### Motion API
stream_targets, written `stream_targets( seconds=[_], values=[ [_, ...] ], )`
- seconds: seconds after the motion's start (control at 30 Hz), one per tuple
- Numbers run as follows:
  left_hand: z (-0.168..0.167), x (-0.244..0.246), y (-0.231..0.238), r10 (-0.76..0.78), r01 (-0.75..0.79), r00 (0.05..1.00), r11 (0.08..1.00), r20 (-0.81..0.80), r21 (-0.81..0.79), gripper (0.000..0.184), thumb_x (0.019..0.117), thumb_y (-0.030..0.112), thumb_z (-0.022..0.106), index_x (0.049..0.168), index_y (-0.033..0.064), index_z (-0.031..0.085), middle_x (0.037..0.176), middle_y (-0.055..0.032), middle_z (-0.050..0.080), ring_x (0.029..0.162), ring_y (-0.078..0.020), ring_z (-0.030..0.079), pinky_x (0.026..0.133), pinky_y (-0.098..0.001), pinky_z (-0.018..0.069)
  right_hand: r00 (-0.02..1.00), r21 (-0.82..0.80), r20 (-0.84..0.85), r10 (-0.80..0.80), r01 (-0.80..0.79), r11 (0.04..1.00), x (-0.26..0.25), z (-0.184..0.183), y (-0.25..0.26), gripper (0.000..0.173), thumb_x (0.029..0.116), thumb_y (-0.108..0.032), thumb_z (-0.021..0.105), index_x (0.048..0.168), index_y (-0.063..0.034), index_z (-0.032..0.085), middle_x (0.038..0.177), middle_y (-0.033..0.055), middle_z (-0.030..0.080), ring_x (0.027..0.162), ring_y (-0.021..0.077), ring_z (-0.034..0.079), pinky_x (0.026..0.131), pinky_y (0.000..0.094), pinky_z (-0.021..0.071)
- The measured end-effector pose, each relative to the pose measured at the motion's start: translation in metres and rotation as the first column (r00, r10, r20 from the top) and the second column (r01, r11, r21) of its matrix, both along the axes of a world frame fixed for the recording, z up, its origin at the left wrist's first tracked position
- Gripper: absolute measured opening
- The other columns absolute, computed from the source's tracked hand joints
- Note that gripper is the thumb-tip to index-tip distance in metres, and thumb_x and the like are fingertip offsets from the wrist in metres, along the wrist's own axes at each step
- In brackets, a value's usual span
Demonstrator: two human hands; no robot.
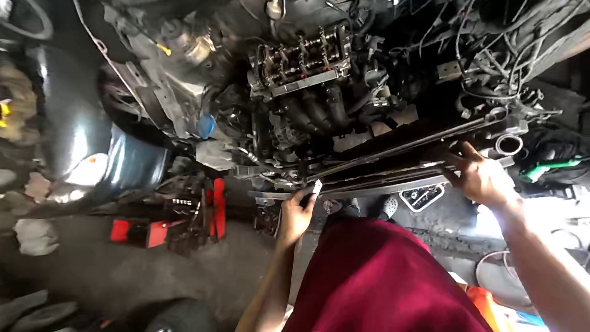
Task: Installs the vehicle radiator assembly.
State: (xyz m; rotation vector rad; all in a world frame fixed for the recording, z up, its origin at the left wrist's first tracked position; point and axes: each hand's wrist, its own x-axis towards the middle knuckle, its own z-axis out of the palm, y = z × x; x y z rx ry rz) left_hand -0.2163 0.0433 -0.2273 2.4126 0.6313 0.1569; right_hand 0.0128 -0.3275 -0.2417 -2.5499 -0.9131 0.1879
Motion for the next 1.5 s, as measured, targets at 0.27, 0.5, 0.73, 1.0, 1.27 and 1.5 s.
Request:
stream_targets(
  seconds=[0.27,0.5,0.73,1.0,1.27,1.5],
  values=[
    [-0.009,-0.013,0.052,0.060,-0.062,0.994,0.998,0.092,0.021,0.023,0.0958,0.019,0.067,0.109,0.0023,0.077,0.101,-0.0143,0.076,0.092,-0.0188,0.074,0.088,-0.0359,0.0597,0.998,-0.069,0.058,-0.023,0.027,0.997,0.000,0.007,0.019,0.013,0.0977,-0.008,0.061,0.098,0.0002,0.070,0.106,0.0244,0.070,0.089,0.0486,0.070,0.070,0.0692,0.0518],
    [-0.021,-0.037,0.091,0.155,-0.153,0.978,0.988,0.138,-0.021,0.023,0.0943,0.015,0.068,0.109,-0.0008,0.076,0.099,-0.0169,0.075,0.086,-0.0173,0.073,0.082,-0.0311,0.0600,0.989,-0.057,-0.031,-0.141,0.139,0.989,-0.008,0.005,0.018,0.026,0.0993,-0.014,0.058,0.104,0.0068,0.071,0.105,0.0299,0.070,0.098,0.0511,0.069,0.085,0.0705,0.0500],
    [-0.033,-0.025,0.092,0.100,-0.100,0.989,0.995,0.109,-0.005,0.024,0.0945,0.015,0.066,0.109,0.0001,0.077,0.101,-0.0185,0.076,0.088,-0.0241,0.075,0.085,-0.0387,0.0599,0.975,-0.342,-0.040,-0.220,0.194,0.920,-0.013,0.016,0.050,0.022,0.1006,-0.016,0.065,0.115,-0.0014,0.073,0.128,0.0316,0.060,0.121,0.0552,0.056,0.092,0.0734,0.0462],
    [-0.029,-0.002,0.104,0.028,-0.028,0.996,1.000,0.082,-0.001,0.025,0.0963,0.016,0.065,0.113,0.0001,0.076,0.102,-0.0195,0.075,0.090,-0.0268,0.074,0.087,-0.0405,0.0590,0.935,-0.500,-0.047,-0.352,0.283,0.818,-0.015,0.023,0.074,0.026,0.1023,-0.021,0.061,0.121,-0.0080,0.072,0.139,0.0250,0.059,0.135,0.0512,0.046,0.108,0.0720,0.0331],
    [-0.029,0.005,0.120,0.011,-0.007,0.995,0.999,0.101,-0.041,0.024,0.0960,0.017,0.065,0.110,0.0006,0.076,0.101,-0.0187,0.075,0.090,-0.0255,0.074,0.087,-0.0395,0.0592,0.904,-0.598,-0.191,-0.382,0.201,0.776,-0.018,0.057,0.093,0.071,0.0907,-0.055,0.071,0.145,-0.0123,0.057,0.155,0.0252,0.045,0.149,0.0513,0.028,0.116,0.0763,0.0129],
    [-0.034,-0.001,0.104,0.021,-0.012,0.992,0.997,0.121,-0.073,0.027,0.0943,0.018,0.063,0.109,-0.0003,0.077,0.100,-0.0189,0.075,0.087,-0.0250,0.074,0.083,-0.0382,0.0599,0.979,-0.175,0.144,0.142,-0.116,0.978,-0.011,0.058,0.143,0.044,0.0891,-0.042,0.070,0.110,-0.0049,0.077,0.110,0.0269,0.069,0.106,0.0488,0.065,0.091,0.0671,0.0471]
  ],
)
